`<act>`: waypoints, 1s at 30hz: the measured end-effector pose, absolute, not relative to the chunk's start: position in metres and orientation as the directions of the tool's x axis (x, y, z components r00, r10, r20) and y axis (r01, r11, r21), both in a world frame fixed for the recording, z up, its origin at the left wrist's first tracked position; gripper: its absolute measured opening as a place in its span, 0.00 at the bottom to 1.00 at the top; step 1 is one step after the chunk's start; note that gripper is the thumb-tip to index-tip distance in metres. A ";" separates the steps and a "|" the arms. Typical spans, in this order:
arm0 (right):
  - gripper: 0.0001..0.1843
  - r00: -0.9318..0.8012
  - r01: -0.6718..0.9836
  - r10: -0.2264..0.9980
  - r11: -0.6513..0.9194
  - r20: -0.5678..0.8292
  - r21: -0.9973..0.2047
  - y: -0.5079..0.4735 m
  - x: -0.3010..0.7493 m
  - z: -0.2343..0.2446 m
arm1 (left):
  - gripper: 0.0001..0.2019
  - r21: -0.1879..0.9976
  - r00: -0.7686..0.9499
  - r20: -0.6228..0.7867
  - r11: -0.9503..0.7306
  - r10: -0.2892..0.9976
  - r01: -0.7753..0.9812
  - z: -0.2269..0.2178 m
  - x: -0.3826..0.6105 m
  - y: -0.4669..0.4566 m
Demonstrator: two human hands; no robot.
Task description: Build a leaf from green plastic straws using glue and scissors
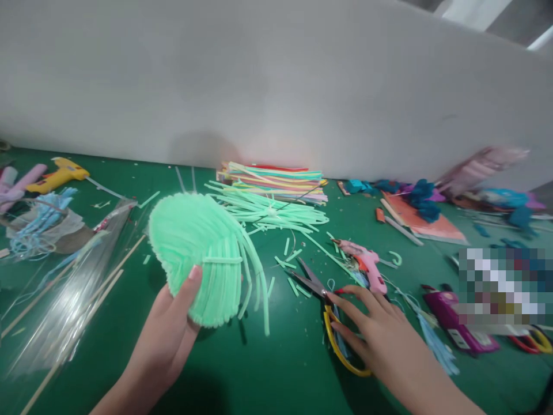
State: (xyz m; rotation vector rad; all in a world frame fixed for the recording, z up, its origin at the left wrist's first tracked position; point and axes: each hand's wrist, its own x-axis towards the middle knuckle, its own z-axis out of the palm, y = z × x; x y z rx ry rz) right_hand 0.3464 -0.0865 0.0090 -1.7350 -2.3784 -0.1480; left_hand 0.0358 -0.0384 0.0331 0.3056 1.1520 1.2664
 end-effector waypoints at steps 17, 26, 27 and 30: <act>0.22 -0.137 -0.401 0.917 -0.397 -0.374 -0.826 -0.062 0.177 0.028 | 0.29 0.868 -0.205 -0.423 0.330 0.883 -0.372 0.034 0.038 -0.045; 0.13 -0.022 -0.346 0.946 -0.311 -0.323 -0.885 -0.060 0.175 0.022 | 0.24 0.927 -0.225 -0.354 0.308 0.908 -0.213 0.036 0.041 -0.050; 0.14 -0.023 -0.350 0.949 -0.303 -0.315 -0.886 -0.060 0.175 0.021 | 0.25 0.932 -0.228 -0.342 0.298 0.911 -0.207 0.036 0.041 -0.050; 0.16 -0.056 -0.401 0.950 -0.304 -0.308 -0.864 -0.061 0.175 0.019 | 0.25 0.936 -0.256 -0.335 0.289 0.907 -0.201 0.036 0.042 -0.051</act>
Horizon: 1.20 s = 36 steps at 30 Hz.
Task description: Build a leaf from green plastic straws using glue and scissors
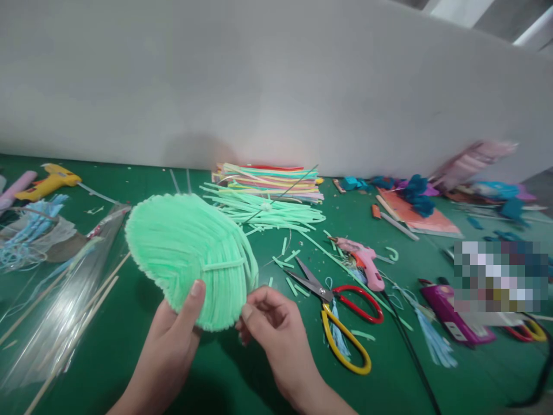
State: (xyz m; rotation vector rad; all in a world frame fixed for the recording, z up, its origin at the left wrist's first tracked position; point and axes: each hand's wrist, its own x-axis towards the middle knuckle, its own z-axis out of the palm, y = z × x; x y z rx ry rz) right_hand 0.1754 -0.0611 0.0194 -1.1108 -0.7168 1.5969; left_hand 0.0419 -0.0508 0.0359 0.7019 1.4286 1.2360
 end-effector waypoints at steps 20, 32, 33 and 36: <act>0.14 -0.092 -0.523 0.957 -0.281 -0.274 -0.805 -0.055 0.180 0.015 | 0.18 0.965 -0.086 -0.253 0.246 0.964 -0.088 0.029 0.044 -0.049; 0.16 -0.150 -0.453 0.942 -0.334 -0.299 -0.826 -0.054 0.181 0.015 | 0.13 0.965 -0.176 -0.260 0.248 0.949 -0.087 0.036 0.048 -0.046; 0.16 -0.151 -0.468 0.942 -0.336 -0.300 -0.817 -0.054 0.180 0.014 | 0.12 0.962 -0.159 -0.269 0.258 0.950 -0.090 0.035 0.048 -0.046; 0.15 -0.138 -0.478 0.946 -0.322 -0.292 -0.817 -0.055 0.180 0.013 | 0.11 0.962 -0.131 -0.273 0.268 0.953 -0.055 0.035 0.047 -0.046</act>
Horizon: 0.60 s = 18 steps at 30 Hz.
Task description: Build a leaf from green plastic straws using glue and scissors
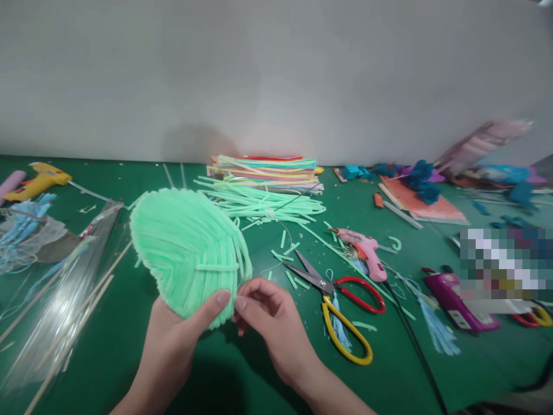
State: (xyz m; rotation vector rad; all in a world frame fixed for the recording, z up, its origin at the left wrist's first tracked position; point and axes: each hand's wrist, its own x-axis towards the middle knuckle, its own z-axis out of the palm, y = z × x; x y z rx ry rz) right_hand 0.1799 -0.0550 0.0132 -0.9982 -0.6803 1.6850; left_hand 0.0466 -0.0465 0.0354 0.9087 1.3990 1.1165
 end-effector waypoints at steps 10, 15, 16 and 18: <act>0.15 -0.146 -0.313 0.933 -0.358 -0.328 -0.880 -0.052 0.183 0.015 | 0.24 0.964 -0.186 -0.247 0.260 0.951 0.051 0.025 0.042 -0.045; 0.15 -0.150 -0.264 0.933 -0.358 -0.328 -0.896 -0.053 0.184 0.013 | 0.29 0.924 -0.127 -0.367 0.347 0.921 -0.160 0.018 0.043 -0.042; 0.16 -0.164 -0.284 0.932 -0.358 -0.323 -0.889 -0.053 0.184 0.013 | 0.29 0.910 -0.112 -0.387 0.360 0.915 -0.204 0.018 0.043 -0.042; 0.16 -0.173 -0.339 0.937 -0.345 -0.302 -0.876 -0.053 0.185 0.012 | 0.27 0.880 -0.092 -0.417 0.376 0.904 -0.291 0.020 0.044 -0.041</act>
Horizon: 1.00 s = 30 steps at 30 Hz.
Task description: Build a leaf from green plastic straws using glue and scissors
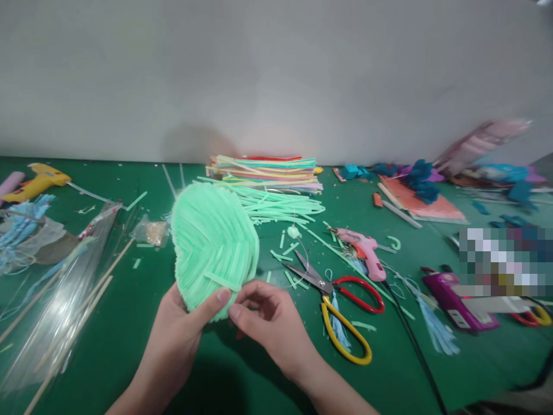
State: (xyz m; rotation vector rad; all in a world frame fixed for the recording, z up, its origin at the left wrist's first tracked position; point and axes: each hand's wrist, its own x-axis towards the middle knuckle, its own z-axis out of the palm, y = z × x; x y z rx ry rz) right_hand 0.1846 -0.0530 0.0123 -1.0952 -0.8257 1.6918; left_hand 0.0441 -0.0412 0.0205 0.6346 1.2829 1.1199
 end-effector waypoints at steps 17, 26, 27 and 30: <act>0.12 -0.027 -0.511 0.970 -0.222 -0.242 -0.830 -0.051 0.183 0.007 | 0.18 0.901 -0.041 -0.403 0.388 0.914 -0.197 0.031 0.042 -0.040; 0.12 -0.047 -0.524 0.966 -0.240 -0.254 -0.817 -0.050 0.184 0.006 | 0.22 0.936 -0.120 -0.320 0.294 0.940 -0.192 0.015 0.046 -0.045; 0.12 -0.069 -0.535 0.963 -0.256 -0.260 -0.805 -0.051 0.184 0.006 | 0.24 0.928 -0.116 -0.333 0.303 0.936 -0.216 0.017 0.048 -0.046; 0.11 -0.117 -0.545 0.956 -0.289 -0.271 -0.787 -0.051 0.184 0.006 | 0.27 0.894 -0.119 -0.389 0.343 0.914 -0.287 0.024 0.052 -0.046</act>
